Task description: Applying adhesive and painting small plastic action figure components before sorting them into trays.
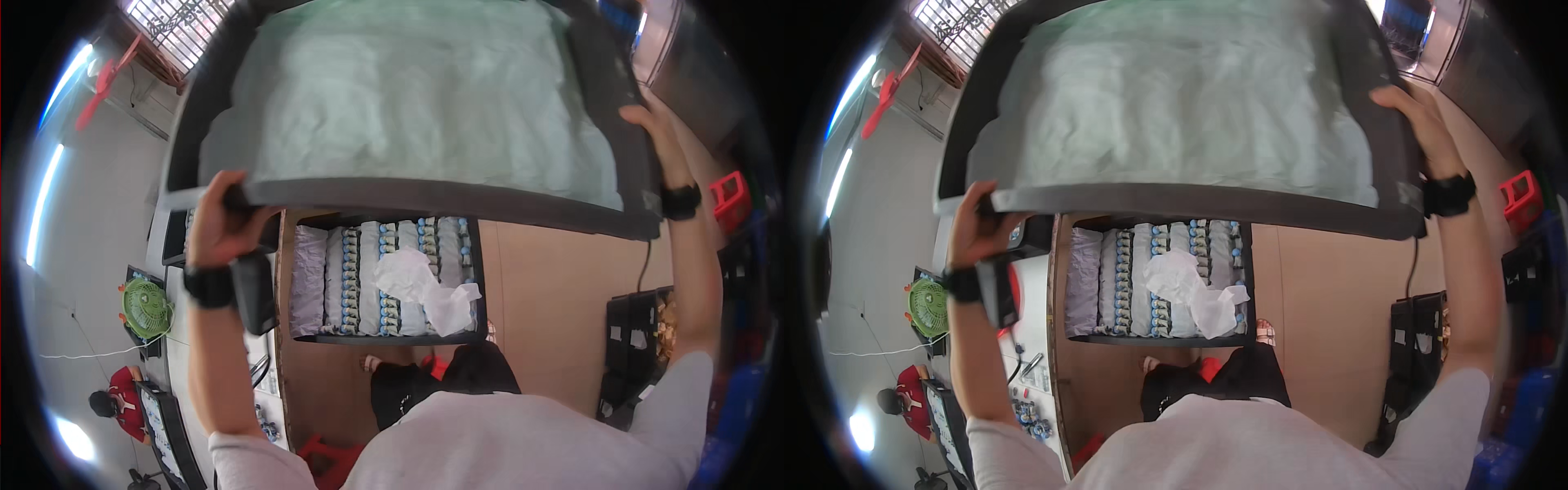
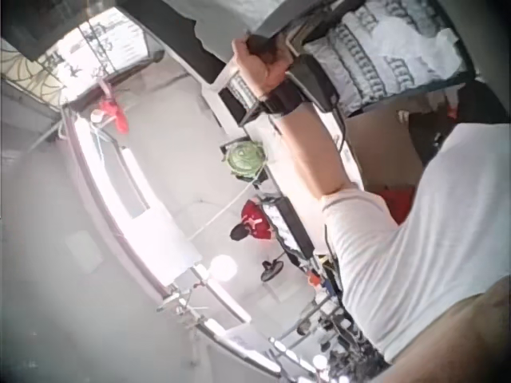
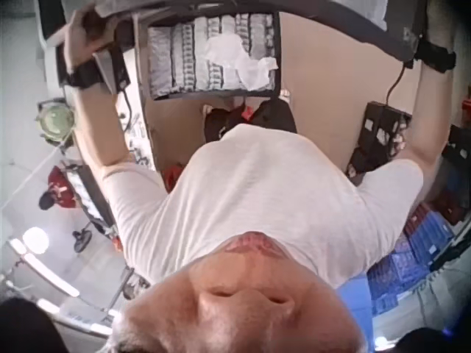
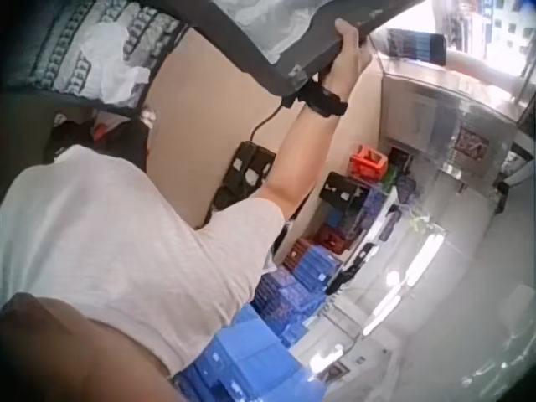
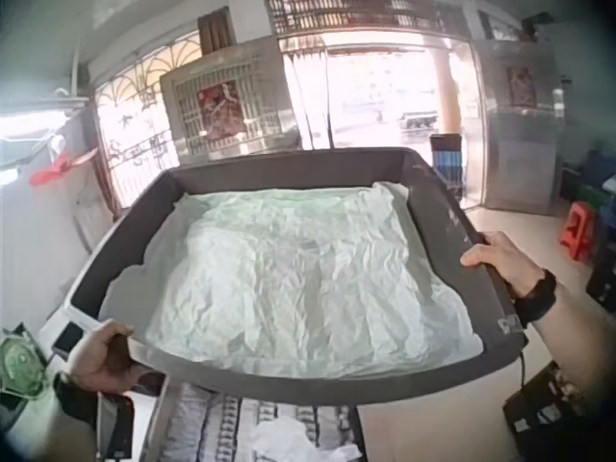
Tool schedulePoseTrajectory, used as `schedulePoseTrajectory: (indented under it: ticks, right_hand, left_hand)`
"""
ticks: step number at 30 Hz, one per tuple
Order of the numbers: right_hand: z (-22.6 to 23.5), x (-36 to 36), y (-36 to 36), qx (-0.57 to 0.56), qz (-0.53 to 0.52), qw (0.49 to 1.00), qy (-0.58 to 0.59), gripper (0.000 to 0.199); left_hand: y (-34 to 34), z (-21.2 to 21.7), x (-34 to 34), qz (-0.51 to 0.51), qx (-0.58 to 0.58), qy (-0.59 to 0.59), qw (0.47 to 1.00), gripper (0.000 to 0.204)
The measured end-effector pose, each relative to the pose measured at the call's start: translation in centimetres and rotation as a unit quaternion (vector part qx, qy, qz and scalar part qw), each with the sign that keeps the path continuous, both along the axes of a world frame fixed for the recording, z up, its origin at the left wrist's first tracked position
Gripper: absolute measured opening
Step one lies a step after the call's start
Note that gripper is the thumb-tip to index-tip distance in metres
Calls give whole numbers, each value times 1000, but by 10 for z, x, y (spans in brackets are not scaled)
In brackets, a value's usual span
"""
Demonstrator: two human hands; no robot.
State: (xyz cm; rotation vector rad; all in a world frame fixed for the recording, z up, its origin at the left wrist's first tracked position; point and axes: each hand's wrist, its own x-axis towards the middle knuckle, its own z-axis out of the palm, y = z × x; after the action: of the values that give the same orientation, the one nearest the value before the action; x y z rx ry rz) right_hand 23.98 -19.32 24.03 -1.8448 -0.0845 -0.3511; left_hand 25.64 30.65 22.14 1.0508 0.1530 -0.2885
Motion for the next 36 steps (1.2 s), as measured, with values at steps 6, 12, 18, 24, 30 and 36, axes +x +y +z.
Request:
schedulePoseTrajectory:
  ticks: [6, 12, 18, 24, 30, 36]
  right_hand:
    - [-34, -34, -134, -14, -177, 983, 49, 39]
    - [-99, -50, -171, -96, -224, 965, 97, 47]
    - [-127, -40, -151, 61, -193, 973, 112, 35]
    - [-164, 48, -121, 88, -177, 959, 205, 29]
    - [-253, 198, -146, 197, -57, 939, 278, 33]
    - [-332, 383, -114, 159, 33, 940, 301, 26]
  left_hand:
    - [-177, -48, 94, -20, -44, 40, 998, 14]
    - [-239, -141, 132, 52, -31, 110, 992, 17]
    - [-247, -190, 160, 39, 22, 174, 984, 25]
    - [-219, -235, 207, 81, 26, 213, 973, 34]
    - [-221, -290, 291, 278, 102, 130, 946, 43]
    - [-197, -349, 392, 303, 48, 253, 917, 25]
